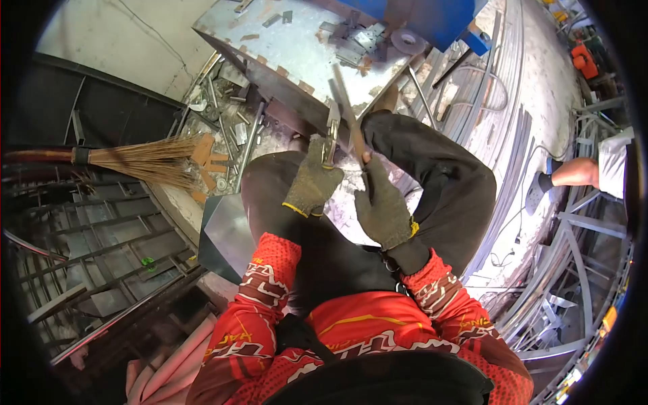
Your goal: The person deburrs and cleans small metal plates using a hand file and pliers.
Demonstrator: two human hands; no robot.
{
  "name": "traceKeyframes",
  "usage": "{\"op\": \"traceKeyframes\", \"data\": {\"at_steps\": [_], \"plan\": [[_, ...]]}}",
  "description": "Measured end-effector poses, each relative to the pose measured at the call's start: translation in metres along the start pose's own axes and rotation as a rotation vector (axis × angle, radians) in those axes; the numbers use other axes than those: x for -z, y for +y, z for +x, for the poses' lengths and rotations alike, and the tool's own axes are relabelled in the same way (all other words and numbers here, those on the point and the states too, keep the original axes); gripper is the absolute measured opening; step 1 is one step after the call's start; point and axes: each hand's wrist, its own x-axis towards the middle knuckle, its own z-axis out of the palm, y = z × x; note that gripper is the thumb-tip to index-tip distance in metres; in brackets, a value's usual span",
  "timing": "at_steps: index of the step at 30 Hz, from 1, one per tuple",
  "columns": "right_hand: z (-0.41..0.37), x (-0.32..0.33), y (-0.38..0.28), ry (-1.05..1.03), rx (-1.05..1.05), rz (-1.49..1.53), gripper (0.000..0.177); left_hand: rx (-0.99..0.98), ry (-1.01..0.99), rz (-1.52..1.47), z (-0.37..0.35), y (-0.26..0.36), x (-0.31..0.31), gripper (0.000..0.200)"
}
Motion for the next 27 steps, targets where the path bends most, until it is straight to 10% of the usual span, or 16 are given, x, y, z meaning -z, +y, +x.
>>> {"op": "traceKeyframes", "data": {"at_steps": [12,14,24,27], "plan": [[0.022,-0.011,0.004,-0.035,-0.014,-0.122,0.063,0.133,-0.021,-0.076,0.014,-0.002,0.000,0.084],[0.053,-0.017,0.001,0.008,0.073,-0.057,0.056,-0.194,0.021,0.157,0.027,-0.024,-0.002,0.078],[0.002,-0.015,0.014,-0.015,0.117,-0.117,0.072,0.187,-0.093,-0.215,0.005,0.012,0.005,0.101],[0.009,-0.010,0.014,-0.013,0.151,-0.119,0.075,-0.197,0.049,0.259,0.027,-0.071,-0.022,0.100]]}}
